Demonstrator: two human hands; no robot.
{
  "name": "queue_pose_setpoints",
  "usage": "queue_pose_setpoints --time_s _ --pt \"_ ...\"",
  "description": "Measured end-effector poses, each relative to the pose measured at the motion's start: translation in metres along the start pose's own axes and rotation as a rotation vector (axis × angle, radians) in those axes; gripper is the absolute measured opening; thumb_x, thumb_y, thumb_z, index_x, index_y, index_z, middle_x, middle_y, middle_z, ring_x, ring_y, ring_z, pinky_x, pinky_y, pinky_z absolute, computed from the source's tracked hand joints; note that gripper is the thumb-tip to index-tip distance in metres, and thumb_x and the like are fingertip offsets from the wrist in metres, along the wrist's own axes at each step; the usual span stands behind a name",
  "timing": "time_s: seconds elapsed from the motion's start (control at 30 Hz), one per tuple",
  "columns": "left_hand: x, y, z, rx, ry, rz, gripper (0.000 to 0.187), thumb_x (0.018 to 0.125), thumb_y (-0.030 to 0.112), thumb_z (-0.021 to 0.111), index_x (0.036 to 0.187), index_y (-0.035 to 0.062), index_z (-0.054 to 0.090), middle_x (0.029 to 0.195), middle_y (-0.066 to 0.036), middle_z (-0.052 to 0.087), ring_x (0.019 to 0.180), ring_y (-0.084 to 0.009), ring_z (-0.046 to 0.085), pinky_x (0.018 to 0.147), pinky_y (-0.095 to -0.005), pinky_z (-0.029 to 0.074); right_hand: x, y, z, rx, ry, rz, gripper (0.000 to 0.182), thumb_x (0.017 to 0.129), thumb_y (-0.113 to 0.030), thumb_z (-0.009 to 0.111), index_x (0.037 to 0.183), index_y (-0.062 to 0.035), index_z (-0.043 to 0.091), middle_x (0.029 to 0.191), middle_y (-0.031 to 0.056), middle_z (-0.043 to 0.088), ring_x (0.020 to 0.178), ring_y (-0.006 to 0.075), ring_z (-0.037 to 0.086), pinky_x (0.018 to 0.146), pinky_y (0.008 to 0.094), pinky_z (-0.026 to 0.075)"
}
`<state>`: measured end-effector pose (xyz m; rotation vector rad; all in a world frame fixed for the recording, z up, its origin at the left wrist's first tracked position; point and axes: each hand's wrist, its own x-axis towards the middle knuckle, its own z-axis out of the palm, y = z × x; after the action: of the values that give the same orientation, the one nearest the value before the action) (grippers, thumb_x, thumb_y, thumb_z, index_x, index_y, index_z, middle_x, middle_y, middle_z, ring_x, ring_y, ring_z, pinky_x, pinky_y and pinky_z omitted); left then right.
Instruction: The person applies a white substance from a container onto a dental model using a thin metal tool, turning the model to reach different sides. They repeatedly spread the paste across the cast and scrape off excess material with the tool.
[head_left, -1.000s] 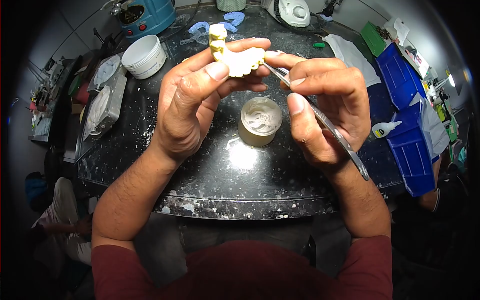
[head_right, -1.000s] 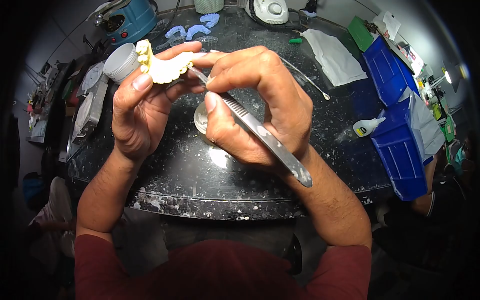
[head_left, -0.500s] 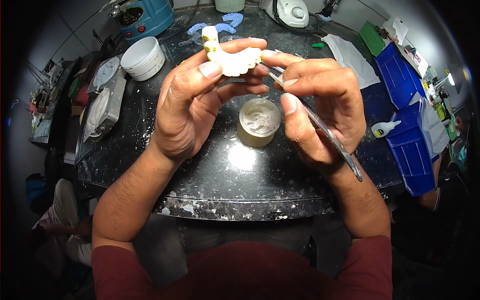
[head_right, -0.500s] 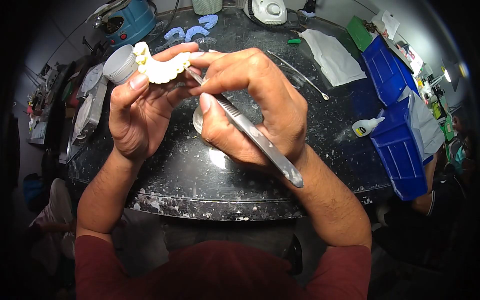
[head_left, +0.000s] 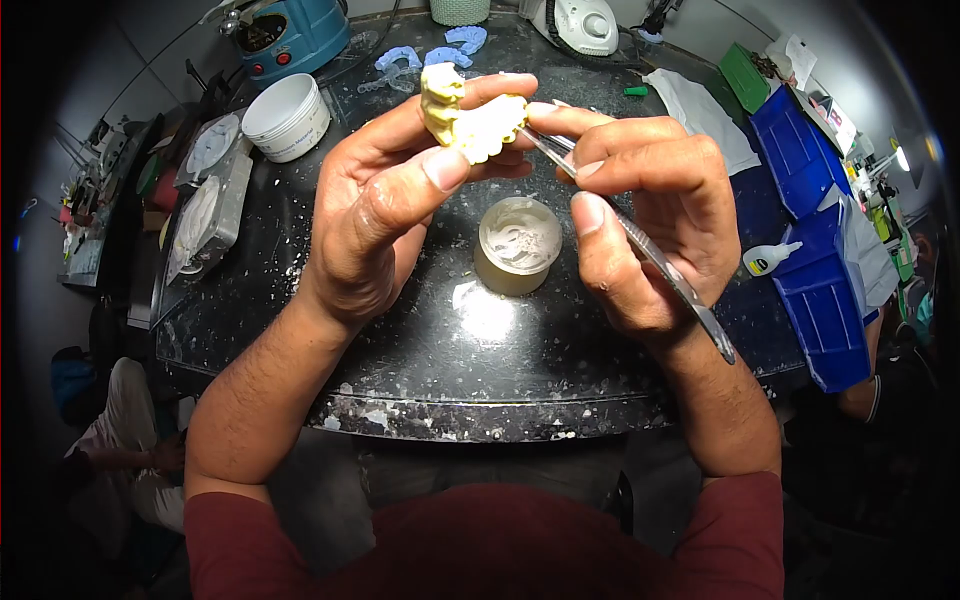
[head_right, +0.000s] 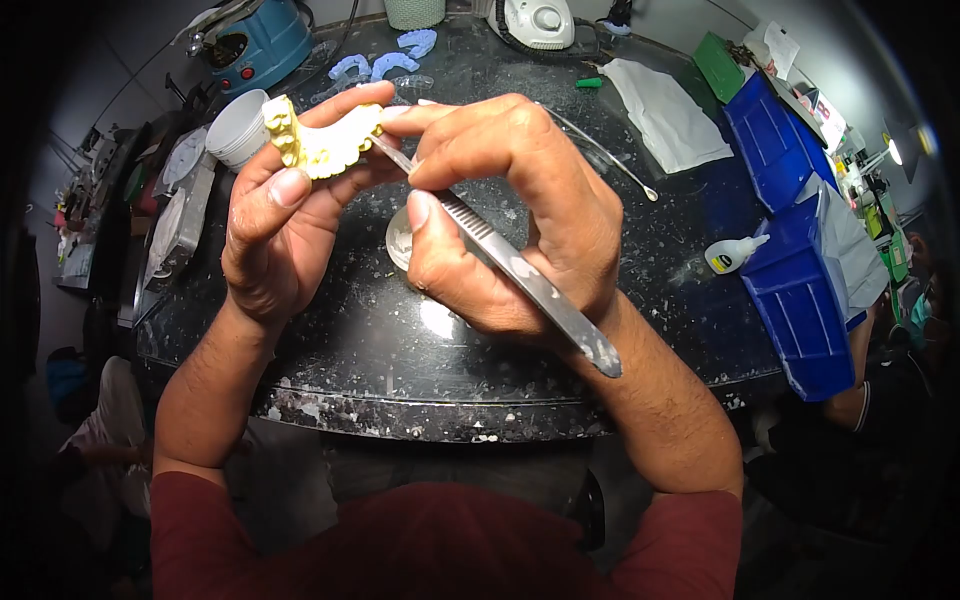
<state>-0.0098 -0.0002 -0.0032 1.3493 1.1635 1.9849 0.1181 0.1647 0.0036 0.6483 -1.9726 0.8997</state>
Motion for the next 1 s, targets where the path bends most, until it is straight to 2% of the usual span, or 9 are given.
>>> queue_pose_setpoints --time_s 0.8,0.87,1.0 --pt "0.0001 -0.0007 0.0003 0.04 0.005 0.01 0.066 0.086 0.033 0.056 0.131 -0.0147 0.048 0.14 -0.029 0.047 0.121 -0.0326 0.057 0.106 -0.0476 0.042 -0.0001 -0.0002 0.001 0.055 0.028 0.032 0.023 0.082 0.008 0.056 0.103 0.0004 0.053 0.099 0.0153 0.06 0.107 0.0364 0.064 0.095 0.047 0.05" --pt "0.0007 -0.0046 -0.0005 -0.088 0.004 0.056 0.049 0.088 0.02 0.058 0.129 -0.0076 0.055 0.129 -0.017 0.06 0.107 -0.0206 0.062 0.1 -0.0362 0.046 0.0003 -0.001 -0.0009 0.056 -0.002 0.033 0.023 0.082 0.008 0.056 0.103 0.0002 0.053 0.099 0.0151 0.06 0.107 0.0367 0.064 0.095 0.0472 0.05" --pt "0.0006 -0.0039 0.0007 -0.083 0.023 0.056 0.049 0.089 0.02 0.058 0.13 -0.0072 0.055 0.127 -0.016 0.061 0.107 -0.0203 0.062 0.1 -0.036 0.046 0.0004 0.0006 0.0003 0.064 0.009 0.02 0.023 0.081 0.008 0.056 0.103 0.0003 0.053 0.1 0.0155 0.06 0.107 0.0378 0.064 0.095 0.0476 0.05"
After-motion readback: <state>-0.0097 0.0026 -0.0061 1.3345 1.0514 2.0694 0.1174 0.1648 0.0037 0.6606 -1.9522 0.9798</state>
